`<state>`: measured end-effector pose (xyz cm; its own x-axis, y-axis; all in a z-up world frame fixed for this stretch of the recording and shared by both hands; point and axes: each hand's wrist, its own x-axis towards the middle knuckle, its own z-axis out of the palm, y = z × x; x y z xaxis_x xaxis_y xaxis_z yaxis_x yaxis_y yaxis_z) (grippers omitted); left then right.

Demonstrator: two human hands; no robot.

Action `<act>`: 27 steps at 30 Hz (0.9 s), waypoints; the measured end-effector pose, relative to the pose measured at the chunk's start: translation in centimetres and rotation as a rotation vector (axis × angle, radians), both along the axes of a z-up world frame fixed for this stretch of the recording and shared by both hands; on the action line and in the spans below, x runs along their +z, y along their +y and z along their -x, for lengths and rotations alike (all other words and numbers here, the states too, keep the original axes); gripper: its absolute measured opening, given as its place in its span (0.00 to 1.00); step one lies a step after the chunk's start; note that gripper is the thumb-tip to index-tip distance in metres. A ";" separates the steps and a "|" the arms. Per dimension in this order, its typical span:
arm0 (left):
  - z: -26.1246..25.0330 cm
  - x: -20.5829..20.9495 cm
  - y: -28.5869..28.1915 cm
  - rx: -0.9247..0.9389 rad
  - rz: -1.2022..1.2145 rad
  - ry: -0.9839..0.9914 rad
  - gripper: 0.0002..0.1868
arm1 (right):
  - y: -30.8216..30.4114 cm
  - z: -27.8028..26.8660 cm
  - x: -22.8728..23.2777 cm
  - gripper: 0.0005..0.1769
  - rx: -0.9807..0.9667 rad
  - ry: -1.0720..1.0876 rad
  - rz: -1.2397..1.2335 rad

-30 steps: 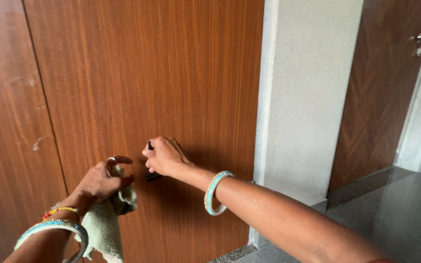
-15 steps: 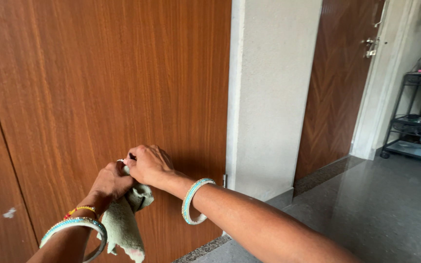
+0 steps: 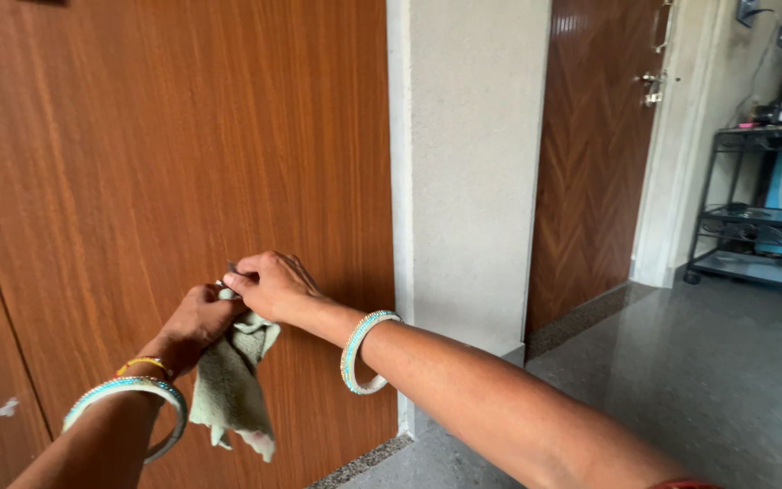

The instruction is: The person scrapes a wooden door with a metal scraper and wipes the surface with a cloth. The person repeatedly scrapes and wipes the same areas of the door throughout the clip.

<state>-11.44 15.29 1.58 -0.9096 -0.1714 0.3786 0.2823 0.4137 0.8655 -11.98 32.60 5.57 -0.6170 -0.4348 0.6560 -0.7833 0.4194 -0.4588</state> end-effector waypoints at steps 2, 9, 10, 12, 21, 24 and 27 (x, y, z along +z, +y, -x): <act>-0.6 0.5 0.2 0.086 0.006 0.009 0.16 | 0.4 0.4 -0.2 0.18 0.037 -0.008 0.060; -3.1 4.7 1.9 0.242 -0.344 0.166 0.28 | 2.4 -2.1 -0.9 0.33 0.266 -0.559 0.008; -3.3 5.3 2.3 0.329 -0.295 0.165 0.29 | 2.2 -2.2 -1.1 0.34 0.338 -0.617 0.014; -3.5 5.8 3.4 0.430 -0.248 0.176 0.33 | 1.6 -1.7 -1.7 0.34 0.444 -0.713 0.117; 2.1 3.9 5.6 0.557 0.045 0.251 0.39 | -0.1 3.3 -2.8 0.22 0.270 -0.704 0.472; 2.1 3.1 6.7 0.560 0.244 0.249 0.36 | 0.8 5.0 -2.8 0.18 0.070 -0.710 0.354; 1.3 3.1 6.9 0.605 0.383 0.389 0.31 | 2.3 5.1 -2.4 0.17 0.013 -0.685 0.337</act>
